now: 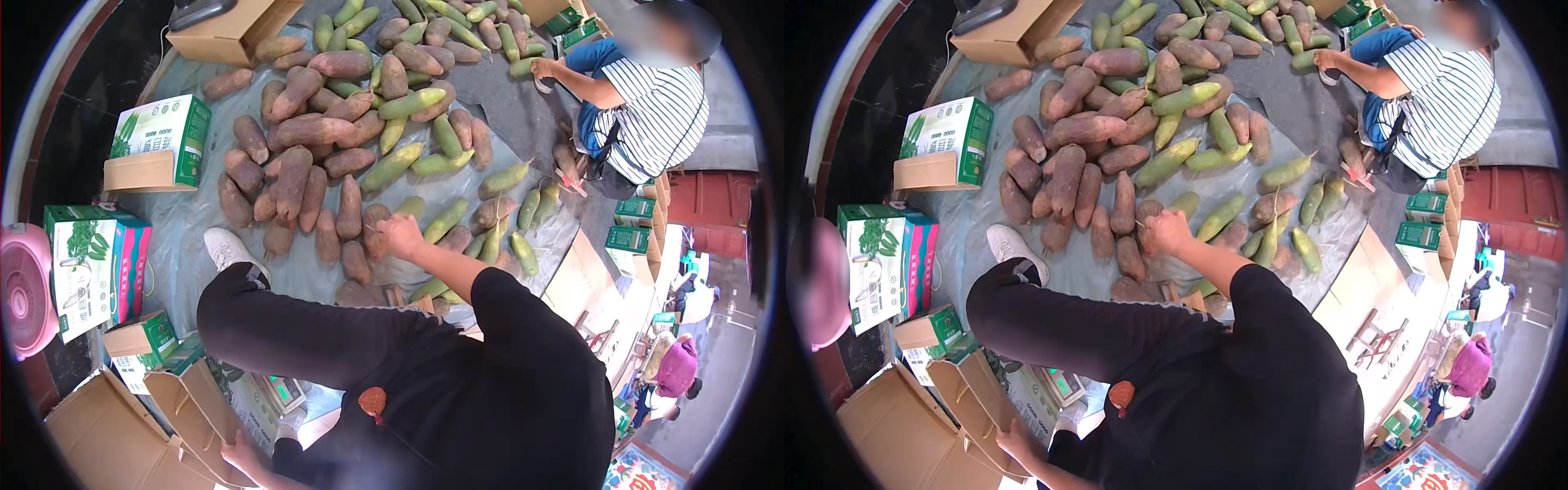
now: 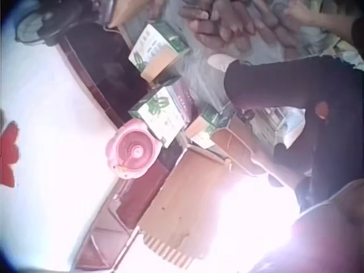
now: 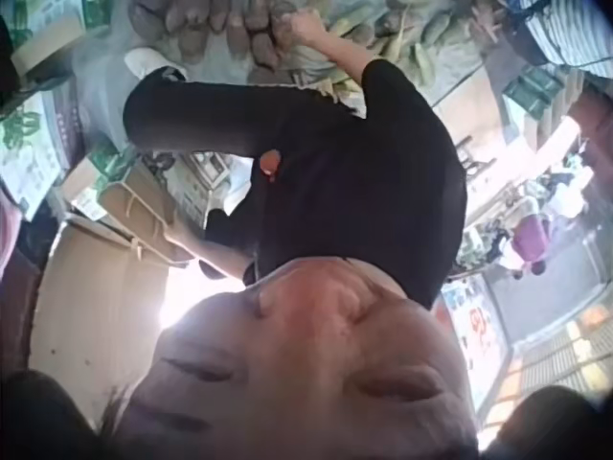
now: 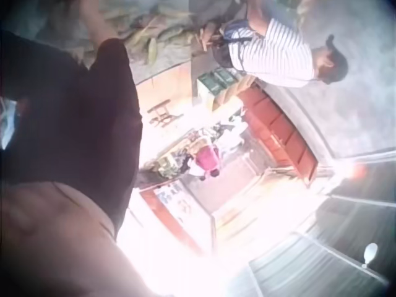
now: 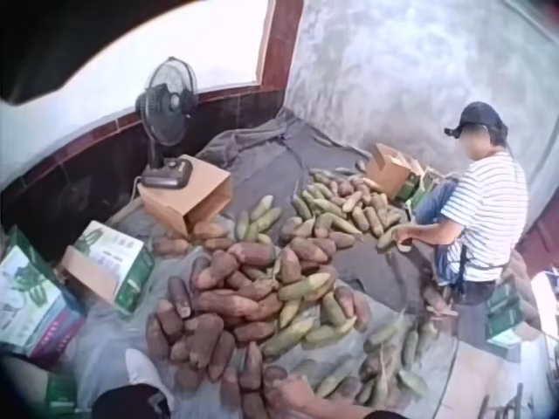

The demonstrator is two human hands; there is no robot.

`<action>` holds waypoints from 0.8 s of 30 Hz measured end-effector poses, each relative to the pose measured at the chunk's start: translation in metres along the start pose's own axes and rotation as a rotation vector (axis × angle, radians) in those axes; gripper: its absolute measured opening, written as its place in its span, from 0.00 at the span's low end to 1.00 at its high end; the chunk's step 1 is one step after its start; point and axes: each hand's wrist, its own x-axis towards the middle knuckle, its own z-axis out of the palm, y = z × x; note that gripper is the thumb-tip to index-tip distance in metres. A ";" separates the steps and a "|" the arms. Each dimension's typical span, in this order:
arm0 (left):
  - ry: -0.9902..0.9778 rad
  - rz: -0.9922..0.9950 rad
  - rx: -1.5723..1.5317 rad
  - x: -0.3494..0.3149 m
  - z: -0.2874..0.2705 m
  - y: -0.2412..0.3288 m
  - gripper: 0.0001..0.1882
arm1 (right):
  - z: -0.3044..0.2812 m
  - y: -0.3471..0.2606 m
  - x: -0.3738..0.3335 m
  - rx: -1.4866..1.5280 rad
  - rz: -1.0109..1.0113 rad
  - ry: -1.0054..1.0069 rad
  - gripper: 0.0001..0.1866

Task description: Sorting and weighing root vegetables (sweet potatoes) into bags and boxes.

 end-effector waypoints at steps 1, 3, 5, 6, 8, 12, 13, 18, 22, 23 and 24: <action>0.026 0.022 -0.016 -0.003 -0.004 0.000 0.17 | 0.000 -0.005 -0.008 -0.002 -0.015 -0.028 0.08; 0.046 0.051 -0.034 -0.003 -0.017 -0.006 0.17 | 0.002 -0.013 -0.024 -0.004 -0.022 -0.054 0.08; -0.039 0.169 0.170 -0.005 -0.038 -0.018 0.17 | 0.011 -0.014 -0.040 -0.026 0.038 -0.093 0.15; -0.034 0.176 0.156 -0.001 -0.029 -0.014 0.17 | 0.011 -0.012 -0.032 -0.031 0.038 -0.077 0.15; -0.023 0.113 0.096 0.004 -0.009 -0.002 0.16 | 0.008 -0.005 -0.014 -0.004 0.028 -0.046 0.16; -0.004 0.003 -0.057 -0.013 0.000 0.033 0.16 | 0.000 -0.004 -0.019 0.017 0.035 -0.066 0.18; 0.003 0.002 -0.077 -0.014 0.000 0.035 0.15 | 0.000 -0.003 -0.018 0.039 0.028 -0.049 0.18; -0.010 0.158 0.069 0.003 -0.007 -0.007 0.15 | -0.004 0.000 -0.015 0.073 0.047 -0.031 0.21; 0.004 0.182 0.124 0.004 -0.005 -0.005 0.15 | -0.012 0.009 -0.017 0.122 0.067 -0.012 0.13; 0.014 0.215 0.179 0.003 -0.004 -0.003 0.15 | -0.013 0.011 -0.016 0.172 0.073 0.040 0.09; 0.015 0.215 0.178 0.003 -0.005 -0.004 0.15 | -0.015 0.011 -0.015 0.172 0.072 0.041 0.09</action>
